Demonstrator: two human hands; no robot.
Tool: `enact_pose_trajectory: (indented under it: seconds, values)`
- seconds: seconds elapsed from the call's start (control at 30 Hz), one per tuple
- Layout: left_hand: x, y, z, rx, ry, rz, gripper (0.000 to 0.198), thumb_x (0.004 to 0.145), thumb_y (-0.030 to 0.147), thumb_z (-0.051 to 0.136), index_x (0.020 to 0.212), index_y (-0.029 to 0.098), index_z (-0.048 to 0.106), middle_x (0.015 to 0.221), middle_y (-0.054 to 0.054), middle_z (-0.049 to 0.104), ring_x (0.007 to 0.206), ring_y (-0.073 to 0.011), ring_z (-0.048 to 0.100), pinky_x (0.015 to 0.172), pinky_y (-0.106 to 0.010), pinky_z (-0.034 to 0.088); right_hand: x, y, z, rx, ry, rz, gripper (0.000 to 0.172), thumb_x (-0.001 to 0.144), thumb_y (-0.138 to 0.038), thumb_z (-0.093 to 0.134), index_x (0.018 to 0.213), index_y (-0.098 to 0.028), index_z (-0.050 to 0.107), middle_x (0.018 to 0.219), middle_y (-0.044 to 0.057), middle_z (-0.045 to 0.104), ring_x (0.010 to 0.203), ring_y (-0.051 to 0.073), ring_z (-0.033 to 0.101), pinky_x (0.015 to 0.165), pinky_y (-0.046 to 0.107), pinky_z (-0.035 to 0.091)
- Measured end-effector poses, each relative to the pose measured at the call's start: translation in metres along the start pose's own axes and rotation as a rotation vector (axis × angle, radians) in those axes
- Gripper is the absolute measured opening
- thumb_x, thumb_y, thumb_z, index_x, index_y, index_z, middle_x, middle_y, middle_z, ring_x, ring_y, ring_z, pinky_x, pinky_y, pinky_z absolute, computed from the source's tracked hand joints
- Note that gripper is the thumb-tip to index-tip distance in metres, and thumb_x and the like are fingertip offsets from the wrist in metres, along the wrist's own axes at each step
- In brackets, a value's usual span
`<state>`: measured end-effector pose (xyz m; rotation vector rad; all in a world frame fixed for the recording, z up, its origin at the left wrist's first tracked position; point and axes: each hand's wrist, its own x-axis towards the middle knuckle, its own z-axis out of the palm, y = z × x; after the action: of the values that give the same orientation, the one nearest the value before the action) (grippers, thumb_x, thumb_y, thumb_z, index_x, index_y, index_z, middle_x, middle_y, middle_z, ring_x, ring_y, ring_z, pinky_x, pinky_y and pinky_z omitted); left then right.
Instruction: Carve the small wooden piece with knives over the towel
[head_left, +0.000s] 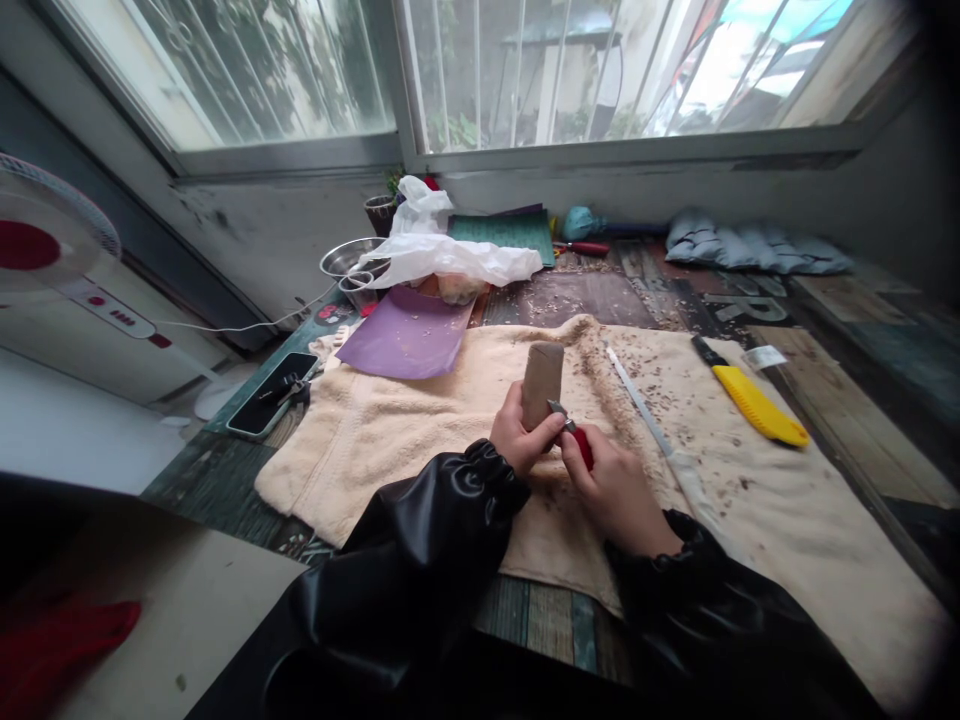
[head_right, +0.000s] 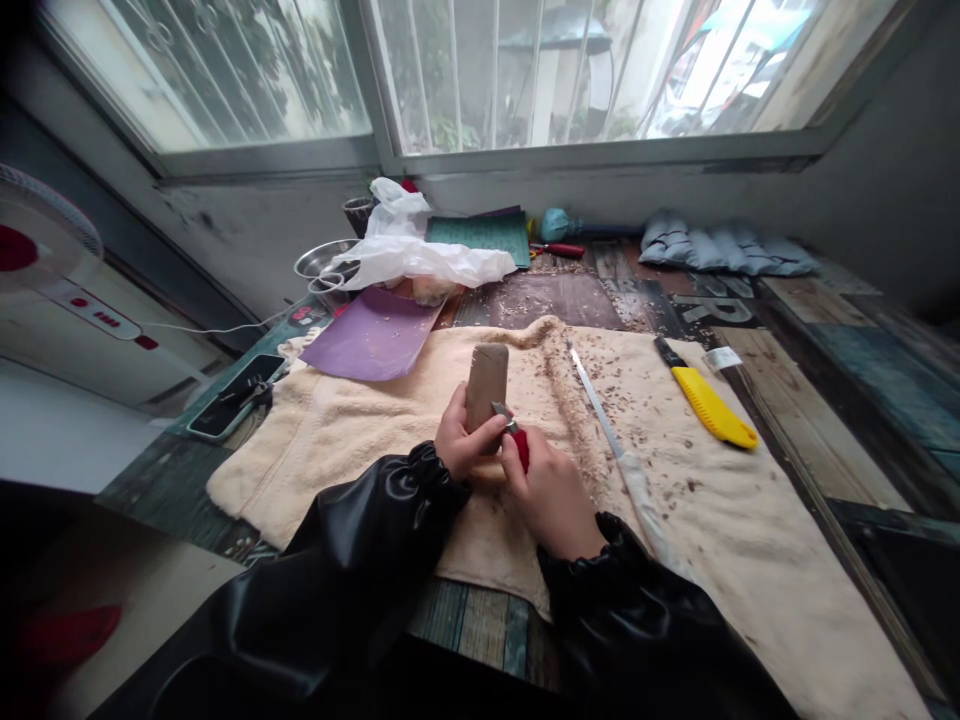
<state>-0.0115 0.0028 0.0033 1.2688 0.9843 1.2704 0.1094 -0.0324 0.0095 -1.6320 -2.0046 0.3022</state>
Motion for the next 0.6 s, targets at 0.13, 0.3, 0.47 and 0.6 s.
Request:
enact_pose_trajectory:
  seconds: [0.13,0.3,0.47,0.6]
  values:
    - [0.0002,0.0011,-0.0006,-0.079,-0.032,-0.017,0.036,0.067,0.028,0.06,0.095,0.016,0.041,0.081,-0.003,0.057,0.067,-0.0098,0.055,0.063,-0.022,0.046,-0.0002,0.0004,-0.0001,0.008,-0.031,0.003,0.029,0.082,-0.04,0.031,0.078,-0.017,0.048,0.063,0.004,0.057,0.057,0.016,0.052,0.05,0.024,0.032]
    - [-0.0008,0.0,-0.001,-0.065,-0.055,-0.012,0.034,0.069,0.029,0.058,0.096,0.016,0.041,0.085,-0.004,0.057,0.067,-0.0102,0.055,0.061,-0.022,0.046,-0.0005,-0.0001,-0.0007,0.023,-0.046,0.022,0.03,0.082,-0.04,0.03,0.082,-0.017,0.05,0.066,0.005,0.059,0.058,0.016,0.054,0.051,0.024,0.032]
    - [-0.0007,-0.0024,-0.0016,-0.027,-0.07,0.006,0.035,0.07,0.032,0.058,0.097,0.016,0.042,0.086,-0.005,0.058,0.07,-0.0108,0.055,0.064,-0.022,0.045,0.0001,0.0001,-0.0005,0.005,-0.044,0.024,0.03,0.082,-0.04,0.029,0.075,-0.017,0.048,0.062,0.004,0.057,0.057,0.016,0.053,0.05,0.024,0.031]
    - [0.001,-0.0047,-0.0021,0.006,-0.056,0.013,0.034,0.071,0.035,0.057,0.095,0.016,0.043,0.081,-0.003,0.057,0.068,-0.0104,0.054,0.063,-0.022,0.044,0.0008,0.0009,0.0001,0.021,-0.062,0.014,0.031,0.083,-0.041,0.028,0.077,-0.017,0.047,0.065,0.005,0.058,0.059,0.016,0.053,0.05,0.024,0.031]
